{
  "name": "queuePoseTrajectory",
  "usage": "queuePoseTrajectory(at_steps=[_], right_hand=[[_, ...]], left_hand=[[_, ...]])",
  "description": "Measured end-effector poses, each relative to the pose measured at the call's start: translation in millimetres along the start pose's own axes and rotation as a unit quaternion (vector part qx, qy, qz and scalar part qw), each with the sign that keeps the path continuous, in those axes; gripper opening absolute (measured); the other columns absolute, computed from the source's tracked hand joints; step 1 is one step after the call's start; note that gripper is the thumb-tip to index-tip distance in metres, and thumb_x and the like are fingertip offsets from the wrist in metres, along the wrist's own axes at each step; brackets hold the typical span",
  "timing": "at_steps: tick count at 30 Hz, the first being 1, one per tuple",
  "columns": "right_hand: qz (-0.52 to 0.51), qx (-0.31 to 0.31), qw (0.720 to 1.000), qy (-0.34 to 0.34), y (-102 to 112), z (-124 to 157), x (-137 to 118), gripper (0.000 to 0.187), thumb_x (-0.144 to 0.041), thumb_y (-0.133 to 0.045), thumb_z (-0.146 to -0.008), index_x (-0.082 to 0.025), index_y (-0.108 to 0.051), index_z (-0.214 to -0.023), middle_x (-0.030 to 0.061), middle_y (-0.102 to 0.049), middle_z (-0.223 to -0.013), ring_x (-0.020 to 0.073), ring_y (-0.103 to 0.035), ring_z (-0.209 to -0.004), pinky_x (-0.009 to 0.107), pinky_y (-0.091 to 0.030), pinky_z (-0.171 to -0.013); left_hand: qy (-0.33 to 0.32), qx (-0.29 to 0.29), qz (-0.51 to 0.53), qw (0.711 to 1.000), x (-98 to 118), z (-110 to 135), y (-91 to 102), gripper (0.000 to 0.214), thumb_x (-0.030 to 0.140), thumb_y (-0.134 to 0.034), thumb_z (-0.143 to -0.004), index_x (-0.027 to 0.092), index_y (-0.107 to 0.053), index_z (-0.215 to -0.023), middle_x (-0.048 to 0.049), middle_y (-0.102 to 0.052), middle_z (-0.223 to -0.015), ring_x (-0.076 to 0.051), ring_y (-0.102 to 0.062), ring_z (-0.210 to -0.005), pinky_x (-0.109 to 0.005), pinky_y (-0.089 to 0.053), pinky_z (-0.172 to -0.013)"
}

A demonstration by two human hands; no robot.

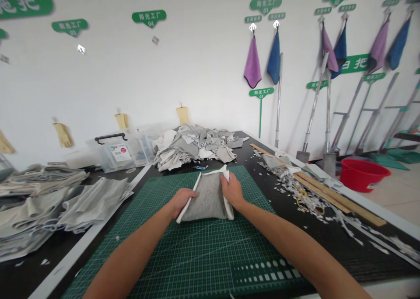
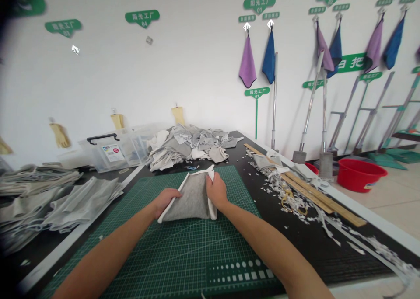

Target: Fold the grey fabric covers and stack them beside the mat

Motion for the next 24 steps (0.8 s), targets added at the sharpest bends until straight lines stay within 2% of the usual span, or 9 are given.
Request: queuePoseTrajectory(at_steps=[3, 4, 9, 12, 14, 17, 20, 22, 24], right_hand=[[-0.007, 0.005, 1.000, -0.011, 0, -1, 5, 0.025, -0.037, -0.037, -0.089, -0.017, -0.051, -0.092, 0.0091, -0.062, -0.088, 0.0204, -0.057, -0.084, 0.027, -0.038, -0.071], [-0.015, -0.001, 1.000, -0.017, -2, -2, 7, 0.025, -0.037, -0.038, -0.089, -0.017, -0.052, -0.092, 0.0092, -0.062, -0.088, 0.0204, -0.057, -0.084, 0.027, -0.038, -0.072], [-0.071, -0.042, 0.996, -0.044, -18, -4, 17, 0.026, -0.036, -0.047, -0.081, -0.016, -0.051, -0.096, 0.0082, -0.061, -0.093, 0.0195, -0.057, -0.084, 0.028, -0.041, -0.072], [-0.089, -0.061, 0.993, -0.044, -26, -2, 17, 0.038, -0.029, -0.053, -0.072, -0.015, -0.046, -0.107, 0.0077, -0.060, -0.098, 0.0193, -0.057, -0.086, 0.029, -0.042, -0.074], [-0.103, -0.075, 0.991, -0.044, -31, 1, 16, 0.042, -0.027, -0.054, -0.069, -0.015, -0.045, -0.108, 0.0079, -0.059, -0.099, 0.0201, -0.057, -0.087, 0.030, -0.043, -0.076], [-0.122, -0.082, 0.988, -0.043, -33, 6, 13, 0.042, -0.026, -0.052, -0.069, -0.016, -0.044, -0.109, 0.0081, -0.059, -0.100, 0.0207, -0.057, -0.088, 0.031, -0.043, -0.077], [-0.136, -0.074, 0.987, -0.042, -31, 10, 9, 0.044, -0.022, -0.050, -0.069, -0.016, -0.042, -0.112, 0.0084, -0.058, -0.102, 0.0203, -0.057, -0.088, 0.032, -0.043, -0.079], [-0.139, -0.070, 0.987, -0.036, -30, 13, 6, 0.043, -0.021, -0.049, -0.069, -0.017, -0.041, -0.112, 0.0081, -0.058, -0.101, 0.0203, -0.057, -0.088, 0.033, -0.043, -0.080], [-0.140, -0.069, 0.987, -0.027, -30, 14, 1, 0.041, -0.021, -0.050, -0.069, -0.018, -0.042, -0.110, 0.0074, -0.058, -0.098, 0.0205, -0.057, -0.087, 0.033, -0.043, -0.079]], left_hand=[[-0.001, -0.064, 0.007, 0.998, 2, 3, -8.0, 0.016, 0.020, -0.056, -0.061, 0.012, -0.063, -0.072, -0.0052, -0.064, -0.062, -0.020, -0.060, -0.055, -0.028, -0.045, -0.049], [-0.013, -0.063, -0.003, 0.998, 4, 3, -6.7, 0.019, 0.018, -0.056, -0.061, 0.013, -0.063, -0.077, -0.0054, -0.065, -0.066, -0.020, -0.061, -0.059, -0.028, -0.046, -0.051], [-0.073, 0.042, -0.082, 0.993, 13, -5, 19.7, 0.018, 0.015, -0.059, -0.058, 0.016, -0.060, -0.075, -0.0042, -0.063, -0.075, -0.020, -0.058, -0.070, -0.025, -0.041, -0.057], [-0.094, 0.108, -0.121, 0.982, 18, -8, 36.0, 0.016, 0.016, -0.057, -0.060, 0.018, -0.060, -0.076, -0.0035, -0.061, -0.075, -0.020, -0.055, -0.072, -0.024, -0.036, -0.058], [-0.093, 0.124, -0.140, 0.978, 19, -10, 41.4, 0.014, 0.017, -0.057, -0.060, 0.018, -0.061, -0.074, -0.0034, -0.061, -0.073, -0.019, -0.055, -0.069, -0.024, -0.034, -0.056], [-0.072, 0.103, -0.156, 0.980, 14, -13, 42.9, 0.005, 0.020, -0.059, -0.059, 0.016, -0.060, -0.062, -0.0021, -0.059, -0.062, -0.018, -0.054, -0.060, -0.023, -0.031, -0.052], [-0.056, 0.066, -0.167, 0.982, 12, -13, 41.5, 0.010, 0.024, -0.062, -0.058, 0.016, -0.058, -0.054, -0.0012, -0.056, -0.053, -0.017, -0.052, -0.054, -0.023, -0.030, -0.049], [-0.059, 0.055, -0.169, 0.982, 16, -10, 40.4, 0.012, 0.027, -0.062, -0.060, 0.015, -0.060, -0.059, -0.0016, -0.058, -0.057, -0.017, -0.053, -0.056, -0.023, -0.031, -0.049], [-0.072, 0.030, -0.155, 0.985, 26, -2, 34.1, 0.018, 0.030, -0.061, -0.063, 0.015, -0.063, -0.074, -0.0026, -0.062, -0.069, -0.018, -0.056, -0.063, -0.022, -0.035, -0.051]])
Point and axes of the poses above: each hand's wrist, its own z-axis away from the middle knuckle, its own y-axis out of the back of the hand, x = y × z, the point moved 8 cm from there along -z, towards the middle knuckle
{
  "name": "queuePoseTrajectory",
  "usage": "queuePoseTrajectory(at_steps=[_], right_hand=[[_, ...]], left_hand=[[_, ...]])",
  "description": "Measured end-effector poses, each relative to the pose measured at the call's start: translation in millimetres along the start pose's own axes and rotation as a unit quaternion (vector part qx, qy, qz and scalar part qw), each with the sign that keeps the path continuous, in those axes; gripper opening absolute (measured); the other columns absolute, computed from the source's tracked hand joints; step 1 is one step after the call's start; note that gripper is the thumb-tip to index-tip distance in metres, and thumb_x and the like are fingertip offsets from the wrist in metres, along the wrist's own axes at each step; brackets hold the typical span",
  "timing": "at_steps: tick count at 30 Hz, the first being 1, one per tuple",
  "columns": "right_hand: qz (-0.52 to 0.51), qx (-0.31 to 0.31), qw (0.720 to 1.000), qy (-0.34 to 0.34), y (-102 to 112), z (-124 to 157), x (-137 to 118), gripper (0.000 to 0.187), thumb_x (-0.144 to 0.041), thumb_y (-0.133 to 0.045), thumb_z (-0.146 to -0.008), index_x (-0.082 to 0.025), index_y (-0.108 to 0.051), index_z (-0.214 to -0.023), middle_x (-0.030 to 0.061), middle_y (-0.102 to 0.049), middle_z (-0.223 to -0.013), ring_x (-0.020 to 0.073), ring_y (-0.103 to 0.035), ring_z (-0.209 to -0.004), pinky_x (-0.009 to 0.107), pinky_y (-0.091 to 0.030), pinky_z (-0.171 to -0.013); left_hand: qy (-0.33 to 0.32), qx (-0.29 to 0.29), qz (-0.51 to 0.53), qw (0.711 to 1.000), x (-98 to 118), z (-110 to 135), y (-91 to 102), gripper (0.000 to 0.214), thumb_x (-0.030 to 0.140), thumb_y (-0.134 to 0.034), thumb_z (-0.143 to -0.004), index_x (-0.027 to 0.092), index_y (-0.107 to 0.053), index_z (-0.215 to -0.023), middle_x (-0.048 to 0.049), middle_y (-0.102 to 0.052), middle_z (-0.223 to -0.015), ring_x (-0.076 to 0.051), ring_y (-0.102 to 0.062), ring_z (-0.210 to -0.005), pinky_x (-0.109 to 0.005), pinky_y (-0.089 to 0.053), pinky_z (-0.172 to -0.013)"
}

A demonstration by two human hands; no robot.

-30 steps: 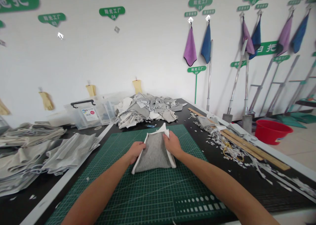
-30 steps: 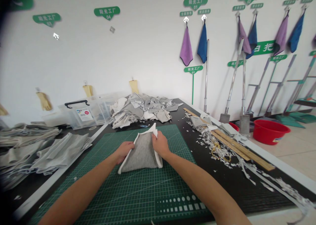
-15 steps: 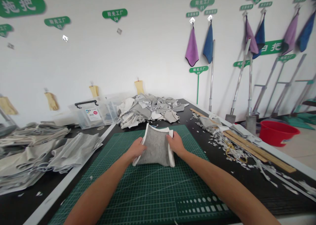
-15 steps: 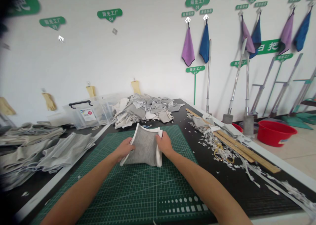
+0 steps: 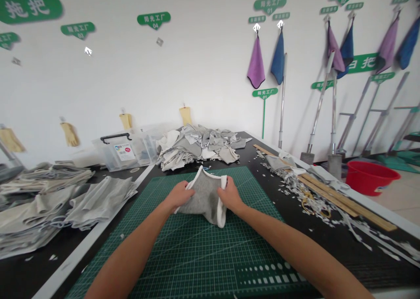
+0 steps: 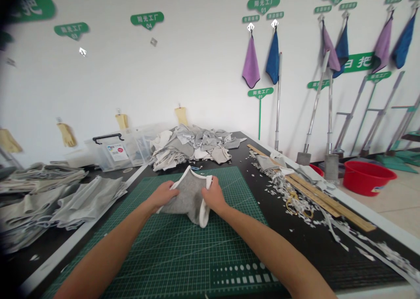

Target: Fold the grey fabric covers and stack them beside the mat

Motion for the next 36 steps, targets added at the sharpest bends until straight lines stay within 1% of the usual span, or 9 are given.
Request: queuePoseTrajectory(at_steps=[4, 9, 12, 15, 20, 24, 29, 33, 36], right_hand=[[-0.022, 0.012, 1.000, 0.018, 1, 2, -10, 0.040, -0.022, -0.052, -0.069, -0.018, -0.042, -0.108, 0.0064, -0.057, -0.096, 0.0203, -0.057, -0.086, 0.034, -0.043, -0.079], [-0.037, 0.026, 0.998, 0.048, 3, 8, -22, 0.033, -0.025, -0.052, -0.072, -0.019, -0.043, -0.103, 0.0049, -0.056, -0.093, 0.0201, -0.056, -0.085, 0.033, -0.043, -0.077], [-0.038, 0.047, 0.997, 0.044, 8, 8, -22, 0.030, -0.026, -0.049, -0.075, -0.019, -0.044, -0.103, 0.0060, -0.057, -0.094, 0.0203, -0.056, -0.085, 0.033, -0.043, -0.078], [-0.042, 0.086, 0.995, 0.023, 18, 0, -14, 0.036, -0.027, -0.046, -0.077, -0.018, -0.041, -0.111, 0.0093, -0.057, -0.104, 0.0210, -0.056, -0.091, 0.033, -0.043, -0.081], [0.028, 0.043, 0.996, -0.067, 15, -19, 19, 0.044, -0.026, -0.044, -0.076, -0.016, -0.038, -0.119, 0.0121, -0.059, -0.107, 0.0209, -0.059, -0.091, 0.030, -0.045, -0.077], [0.087, -0.002, 0.992, -0.090, 11, -22, 36, 0.044, -0.021, -0.048, -0.071, -0.013, -0.044, -0.114, 0.0147, -0.061, -0.102, 0.0252, -0.060, -0.091, 0.036, -0.044, -0.078], [0.170, -0.028, 0.983, -0.060, 15, -21, 29, 0.065, -0.018, -0.055, -0.066, -0.007, -0.036, -0.127, 0.0215, -0.046, -0.128, 0.0315, -0.044, -0.118, 0.040, -0.035, -0.093], [0.258, -0.064, 0.964, -0.031, 11, -15, 18, 0.052, -0.028, -0.053, -0.072, -0.007, -0.046, -0.119, 0.0207, -0.052, -0.120, 0.0320, -0.047, -0.113, 0.039, -0.036, -0.090], [0.285, -0.067, 0.955, -0.040, 10, -9, 16, 0.045, -0.034, -0.050, -0.075, -0.007, -0.051, -0.112, 0.0202, -0.059, -0.108, 0.0317, -0.052, -0.105, 0.038, -0.038, -0.086]], left_hand=[[-0.050, -0.085, 0.118, 0.988, 39, 24, -15.3, 0.036, 0.033, -0.059, -0.070, 0.014, -0.058, -0.100, -0.0060, -0.064, -0.091, -0.019, -0.059, -0.079, -0.024, -0.044, -0.061], [-0.110, -0.126, 0.193, 0.967, 72, 45, -28.2, 0.037, 0.025, -0.058, -0.070, 0.016, -0.055, -0.106, -0.0047, -0.063, -0.097, -0.018, -0.058, -0.085, -0.026, -0.046, -0.069], [-0.083, -0.075, 0.155, 0.982, 53, 32, -25.6, 0.032, 0.025, -0.055, -0.072, 0.017, -0.056, -0.102, -0.0032, -0.064, -0.091, -0.017, -0.059, -0.080, -0.023, -0.045, -0.064], [0.017, 0.003, 0.058, 0.998, 11, 8, -14.0, 0.026, 0.027, -0.050, -0.073, 0.016, -0.058, -0.096, -0.0042, -0.064, -0.087, -0.016, -0.059, -0.076, -0.021, -0.043, -0.057], [0.088, -0.015, -0.028, 0.996, -32, -12, -9.6, 0.026, 0.027, -0.056, -0.066, 0.013, -0.060, -0.088, -0.0071, -0.065, -0.082, -0.019, -0.061, -0.073, -0.023, -0.042, -0.054], [0.092, -0.065, -0.093, 0.989, -43, -9, -17.5, 0.034, 0.030, -0.056, -0.066, 0.016, -0.058, -0.096, -0.0075, -0.067, -0.088, -0.019, -0.062, -0.073, -0.023, -0.042, -0.052], [0.069, -0.086, -0.182, 0.977, -43, -8, -23.4, 0.037, 0.037, -0.057, -0.066, 0.016, -0.058, -0.095, -0.0120, -0.066, -0.097, -0.022, -0.063, -0.072, -0.024, -0.041, -0.052], [0.064, -0.100, -0.234, 0.965, -43, -9, -29.2, 0.042, 0.056, -0.050, -0.071, 0.016, -0.061, -0.081, -0.0106, -0.067, -0.083, -0.022, -0.063, -0.065, -0.026, -0.041, -0.051], [0.057, -0.063, -0.301, 0.950, -39, -9, -28.1, 0.052, 0.064, -0.041, -0.074, 0.016, -0.061, -0.082, -0.0129, -0.067, -0.087, -0.025, -0.063, -0.076, -0.030, -0.044, -0.061]])
Point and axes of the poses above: each hand's wrist, its own z-axis away from the middle knuckle, its own y-axis out of the back of the hand, x = y × z, the point moved 8 cm from there along -z, towards the middle knuckle
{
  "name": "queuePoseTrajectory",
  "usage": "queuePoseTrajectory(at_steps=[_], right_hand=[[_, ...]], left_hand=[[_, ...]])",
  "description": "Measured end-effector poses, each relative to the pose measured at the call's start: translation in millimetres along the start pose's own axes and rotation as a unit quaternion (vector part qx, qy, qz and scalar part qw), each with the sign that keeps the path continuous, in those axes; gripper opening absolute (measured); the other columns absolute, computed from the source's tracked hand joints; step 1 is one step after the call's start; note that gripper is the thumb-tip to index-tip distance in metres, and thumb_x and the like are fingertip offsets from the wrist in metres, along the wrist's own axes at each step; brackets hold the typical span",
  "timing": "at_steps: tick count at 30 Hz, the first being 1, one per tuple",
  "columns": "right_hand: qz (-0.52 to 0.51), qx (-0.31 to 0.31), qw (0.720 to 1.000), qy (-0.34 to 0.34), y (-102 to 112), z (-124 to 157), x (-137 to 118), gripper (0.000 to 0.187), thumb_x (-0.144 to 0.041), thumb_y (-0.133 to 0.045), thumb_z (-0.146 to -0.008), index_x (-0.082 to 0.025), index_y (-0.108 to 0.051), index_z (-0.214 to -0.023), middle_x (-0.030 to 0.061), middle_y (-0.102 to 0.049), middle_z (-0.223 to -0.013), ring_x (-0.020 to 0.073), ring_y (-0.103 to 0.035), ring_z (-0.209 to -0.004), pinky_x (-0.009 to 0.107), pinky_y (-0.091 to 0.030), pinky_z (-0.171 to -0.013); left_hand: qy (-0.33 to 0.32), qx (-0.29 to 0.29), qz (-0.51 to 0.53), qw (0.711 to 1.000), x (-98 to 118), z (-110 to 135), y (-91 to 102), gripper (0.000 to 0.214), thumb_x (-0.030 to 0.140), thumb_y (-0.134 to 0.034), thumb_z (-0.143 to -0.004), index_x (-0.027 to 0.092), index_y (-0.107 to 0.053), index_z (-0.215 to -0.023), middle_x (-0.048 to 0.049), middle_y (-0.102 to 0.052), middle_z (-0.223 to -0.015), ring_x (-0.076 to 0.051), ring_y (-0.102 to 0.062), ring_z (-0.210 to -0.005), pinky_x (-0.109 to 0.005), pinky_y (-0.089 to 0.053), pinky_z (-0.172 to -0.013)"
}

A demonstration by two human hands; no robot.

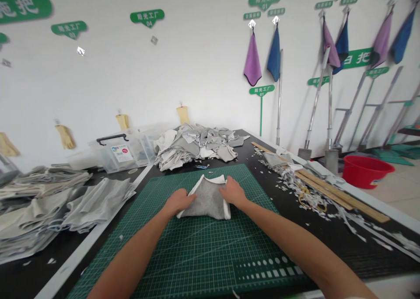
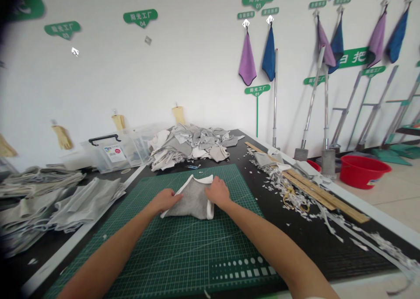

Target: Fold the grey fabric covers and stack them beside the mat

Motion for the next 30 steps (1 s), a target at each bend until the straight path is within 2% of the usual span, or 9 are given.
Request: queuePoseTrajectory(at_steps=[2, 5, 10, 13, 16, 20, 24, 27, 30], right_hand=[[0.043, 0.006, 0.999, -0.003, 2, 2, 0, 0.045, -0.035, -0.048, -0.076, -0.005, -0.052, -0.110, 0.0207, -0.060, -0.105, 0.0320, -0.048, -0.111, 0.037, -0.035, -0.089], [0.091, 0.004, 0.996, -0.002, 3, 0, 1, 0.048, -0.038, -0.048, -0.077, -0.002, -0.057, -0.107, 0.0233, -0.059, -0.109, 0.0337, -0.035, -0.125, 0.038, -0.027, -0.098], [0.072, -0.004, 0.997, -0.009, -3, -9, 10, 0.049, -0.040, -0.055, -0.071, -0.001, -0.064, -0.099, 0.0262, -0.041, -0.133, 0.0379, -0.010, -0.135, 0.045, -0.013, -0.104], [-0.022, -0.018, 0.999, 0.030, -11, -12, 8, 0.036, -0.037, -0.056, -0.072, -0.007, -0.066, -0.089, 0.0217, -0.056, -0.118, 0.0355, -0.025, -0.131, 0.048, -0.012, -0.104], [-0.090, -0.040, 0.993, 0.067, -19, -12, 2, 0.033, -0.043, -0.052, -0.078, -0.014, -0.065, -0.082, 0.0148, -0.065, -0.100, 0.0315, -0.043, -0.119, 0.045, -0.027, -0.099], [-0.141, -0.044, 0.985, 0.091, -21, -6, -7, 0.030, -0.045, -0.051, -0.080, -0.016, -0.061, -0.082, 0.0097, -0.065, -0.090, 0.0251, -0.057, -0.094, 0.036, -0.041, -0.081], [-0.179, -0.053, 0.974, 0.131, -17, 2, -21, 0.026, -0.041, -0.052, -0.080, -0.017, -0.059, -0.084, 0.0044, -0.063, -0.083, 0.0172, -0.056, -0.076, 0.028, -0.041, -0.070], [-0.233, -0.043, 0.959, 0.157, -8, 9, -31, 0.029, -0.042, -0.040, -0.087, -0.018, -0.057, -0.087, 0.0015, -0.060, -0.082, 0.0147, -0.054, -0.076, 0.026, -0.041, -0.070], [-0.327, -0.017, 0.931, 0.161, -1, 13, -37, 0.034, -0.042, -0.031, -0.091, -0.018, -0.055, -0.089, 0.0011, -0.059, -0.084, 0.0144, -0.054, -0.079, 0.027, -0.042, -0.073]], left_hand=[[-0.004, 0.042, -0.042, 0.998, 5, 4, 3.5, 0.052, 0.061, -0.040, -0.076, 0.014, -0.060, -0.089, -0.0163, -0.065, -0.094, -0.029, -0.061, -0.088, -0.035, -0.044, -0.071], [-0.052, 0.096, -0.097, 0.989, 20, 12, 5.0, 0.045, 0.051, -0.040, -0.081, 0.013, -0.057, -0.101, -0.0182, -0.061, -0.100, -0.031, -0.058, -0.095, -0.041, -0.041, -0.079], [-0.096, 0.112, -0.103, 0.984, 33, 19, 1.6, 0.030, 0.035, -0.039, -0.085, 0.017, -0.057, -0.101, -0.0148, -0.056, -0.112, -0.027, -0.051, -0.108, -0.037, -0.039, -0.086], [-0.085, 0.104, -0.088, 0.987, 29, 16, 3.8, 0.026, 0.029, -0.039, -0.084, 0.017, -0.059, -0.095, -0.0149, -0.058, -0.107, -0.026, -0.054, -0.104, -0.035, -0.039, -0.085], [-0.054, 0.086, -0.067, 0.993, 18, 8, 5.8, 0.023, 0.029, -0.043, -0.081, 0.016, -0.060, -0.088, -0.0155, -0.063, -0.096, -0.027, -0.059, -0.093, -0.035, -0.041, -0.078], [-0.011, 0.073, -0.007, 0.997, 5, 0, 5.5, 0.039, 0.049, -0.051, -0.073, 0.015, -0.058, -0.090, -0.0166, -0.065, -0.095, -0.029, -0.061, -0.089, -0.032, -0.042, -0.071], [-0.001, 0.039, 0.117, 0.992, 3, -3, -2.7, 0.044, 0.058, -0.056, -0.066, 0.015, -0.058, -0.073, -0.0114, -0.066, -0.080, -0.026, -0.062, -0.078, -0.027, -0.040, -0.062], [-0.033, 0.030, 0.161, 0.986, 11, 0, -2.5, 0.032, 0.047, -0.053, -0.072, 0.016, -0.058, -0.069, -0.0041, -0.062, -0.066, -0.019, -0.059, -0.065, -0.024, -0.038, -0.054], [-0.080, 0.057, 0.201, 0.975, 22, 5, 7.2, 0.012, 0.028, -0.052, -0.070, 0.017, -0.056, -0.075, 0.0003, -0.059, -0.069, -0.015, -0.056, -0.066, -0.022, -0.038, -0.055]])
Point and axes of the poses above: each hand's wrist, its own z-axis away from the middle knuckle, its own y-axis out of the back of the hand, x = y × z, the point moved 8 cm from there along -z, towards the middle knuckle
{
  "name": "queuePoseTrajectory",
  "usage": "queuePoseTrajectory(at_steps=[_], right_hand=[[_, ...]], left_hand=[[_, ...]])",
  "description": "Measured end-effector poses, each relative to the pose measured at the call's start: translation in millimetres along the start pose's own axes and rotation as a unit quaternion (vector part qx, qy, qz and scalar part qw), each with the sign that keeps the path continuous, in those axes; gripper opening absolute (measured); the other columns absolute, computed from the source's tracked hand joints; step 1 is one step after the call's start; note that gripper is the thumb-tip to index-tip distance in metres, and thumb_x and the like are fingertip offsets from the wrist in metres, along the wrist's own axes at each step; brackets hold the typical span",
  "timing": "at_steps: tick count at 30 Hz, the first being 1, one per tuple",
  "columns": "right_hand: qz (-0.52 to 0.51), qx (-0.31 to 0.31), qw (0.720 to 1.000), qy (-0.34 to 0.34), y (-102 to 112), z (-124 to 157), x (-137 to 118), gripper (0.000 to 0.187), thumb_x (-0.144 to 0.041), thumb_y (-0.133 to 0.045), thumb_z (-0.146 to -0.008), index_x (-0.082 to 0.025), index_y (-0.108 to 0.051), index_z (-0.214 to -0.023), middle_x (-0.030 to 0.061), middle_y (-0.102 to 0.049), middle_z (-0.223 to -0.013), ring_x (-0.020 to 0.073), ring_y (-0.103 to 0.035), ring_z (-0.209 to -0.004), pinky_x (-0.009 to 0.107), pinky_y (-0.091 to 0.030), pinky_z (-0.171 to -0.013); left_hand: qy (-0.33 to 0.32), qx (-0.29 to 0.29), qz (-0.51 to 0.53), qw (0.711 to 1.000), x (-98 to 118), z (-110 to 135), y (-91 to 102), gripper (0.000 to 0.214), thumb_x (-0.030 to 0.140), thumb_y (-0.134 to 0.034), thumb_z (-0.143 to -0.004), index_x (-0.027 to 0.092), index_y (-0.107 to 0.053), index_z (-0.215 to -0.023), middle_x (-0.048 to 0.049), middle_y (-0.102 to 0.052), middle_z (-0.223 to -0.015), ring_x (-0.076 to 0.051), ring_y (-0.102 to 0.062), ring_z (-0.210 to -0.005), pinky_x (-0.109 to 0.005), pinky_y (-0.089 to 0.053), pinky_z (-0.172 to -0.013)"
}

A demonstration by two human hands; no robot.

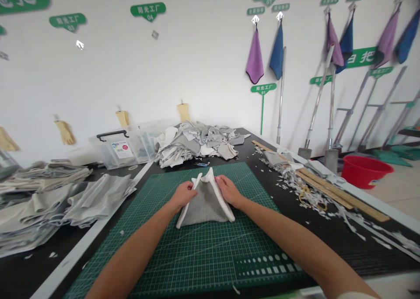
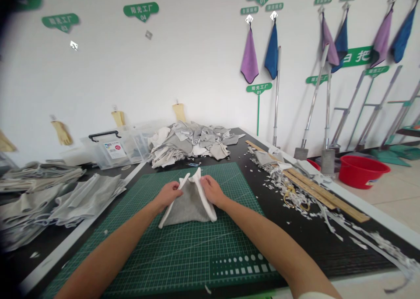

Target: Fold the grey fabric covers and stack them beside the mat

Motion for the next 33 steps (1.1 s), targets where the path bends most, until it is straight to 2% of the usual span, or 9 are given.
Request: queuePoseTrajectory(at_steps=[4, 9, 13, 15, 20, 24, 26, 29, 33], right_hand=[[-0.041, 0.069, 0.995, -0.059, 3, 1, 6, 0.033, -0.044, -0.050, -0.081, -0.018, -0.050, -0.101, 0.0038, -0.059, -0.097, 0.0163, -0.055, -0.088, 0.029, -0.043, -0.079], [-0.101, 0.090, 0.981, -0.142, 0, 3, 14, 0.070, -0.034, -0.061, -0.072, -0.017, -0.025, -0.130, 0.0084, -0.060, -0.106, 0.0175, -0.060, -0.088, 0.031, -0.045, -0.080], [-0.057, 0.053, 0.994, -0.079, -5, 3, -6, 0.031, -0.027, -0.053, -0.076, -0.017, -0.053, -0.106, 0.0043, -0.063, -0.090, 0.0174, -0.059, -0.077, 0.030, -0.045, -0.073], [-0.042, 0.048, 0.997, -0.035, -5, 4, -16, 0.017, -0.030, -0.049, -0.080, -0.017, -0.058, -0.087, 0.0024, -0.062, -0.082, 0.0164, -0.056, -0.074, 0.028, -0.044, -0.069], [-0.046, 0.068, 0.997, -0.004, -2, 5, -27, 0.033, -0.039, -0.041, -0.086, -0.018, -0.050, -0.062, -0.0023, -0.050, -0.060, 0.0127, -0.046, -0.061, 0.024, -0.037, -0.056], [-0.043, 0.059, 0.997, 0.010, -2, 4, -37, 0.023, -0.035, -0.048, -0.083, -0.018, -0.055, -0.069, -0.0024, -0.054, -0.064, 0.0122, -0.048, -0.061, 0.023, -0.038, -0.057], [-0.045, 0.034, 0.998, 0.029, -4, 5, -47, 0.019, -0.032, -0.048, -0.083, -0.018, -0.060, -0.081, -0.0011, -0.060, -0.072, 0.0128, -0.052, -0.066, 0.024, -0.040, -0.061], [0.002, -0.023, 0.997, 0.079, -12, 13, -66, 0.025, -0.031, -0.042, -0.088, -0.019, -0.064, -0.086, 0.0003, -0.064, -0.078, 0.0135, -0.055, -0.071, 0.024, -0.041, -0.066], [0.073, -0.046, 0.989, 0.120, -19, 25, -81, 0.029, -0.032, -0.040, -0.090, -0.021, -0.064, -0.081, 0.0002, -0.064, -0.076, 0.0136, -0.055, -0.069, 0.024, -0.039, -0.066]], left_hand=[[-0.054, 0.041, 0.020, 0.997, 17, 5, 8.1, 0.012, 0.016, -0.049, -0.067, 0.019, -0.052, -0.078, 0.0016, -0.056, -0.075, -0.013, -0.053, -0.073, -0.022, -0.040, -0.065], [-0.093, 0.085, 0.000, 0.992, 34, 21, 11.9, 0.047, 0.022, -0.056, -0.069, 0.017, -0.047, -0.116, -0.0079, -0.056, -0.113, -0.022, -0.052, -0.104, -0.034, -0.040, -0.089], [-0.211, 0.049, -0.039, 0.975, 62, 38, 3.2, 0.073, 0.024, -0.060, -0.069, 0.017, -0.033, -0.136, -0.0098, -0.034, -0.142, -0.025, -0.030, -0.130, -0.038, -0.025, -0.108], [-0.259, 0.020, -0.019, 0.966, 71, 44, -0.9, 0.066, 0.022, -0.058, -0.070, 0.018, -0.040, -0.133, -0.0087, -0.039, -0.139, -0.025, -0.032, -0.129, -0.040, -0.024, -0.109], [-0.336, -0.009, 0.113, 0.935, 85, 54, 0.4, 0.031, 0.023, -0.057, -0.074, 0.019, -0.063, -0.104, -0.0081, -0.049, -0.130, -0.024, -0.045, -0.119, -0.038, -0.035, -0.101], [-0.322, 0.021, 0.136, 0.937, 90, 57, 6.2, 0.027, 0.021, -0.052, -0.077, 0.019, -0.063, -0.102, -0.0073, -0.055, -0.121, -0.021, -0.052, -0.110, -0.035, -0.040, -0.097], [-0.315, 0.060, 0.114, 0.940, 91, 58, 12.5, 0.035, 0.023, -0.050, -0.078, 0.019, -0.058, -0.112, -0.0080, -0.051, -0.127, -0.021, -0.049, -0.114, -0.036, -0.037, -0.099], [-0.315, 0.085, 0.070, 0.943, 90, 58, 17.3, 0.033, 0.026, -0.050, -0.077, 0.017, -0.061, -0.107, -0.0075, -0.038, -0.139, -0.025, -0.040, -0.123, -0.038, -0.031, -0.104], [-0.281, 0.066, 0.038, 0.957, 83, 53, 13.3, 0.022, 0.028, -0.046, -0.079, 0.018, -0.066, -0.084, -0.0070, -0.059, -0.111, -0.023, -0.051, -0.108, -0.036, -0.036, -0.099]])
Point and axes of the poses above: each hand's wrist, its own z-axis away from the middle knuckle, its own y-axis out of the back of the hand, x = y × z, the point moved 8 cm from there along -z, towards the middle knuckle
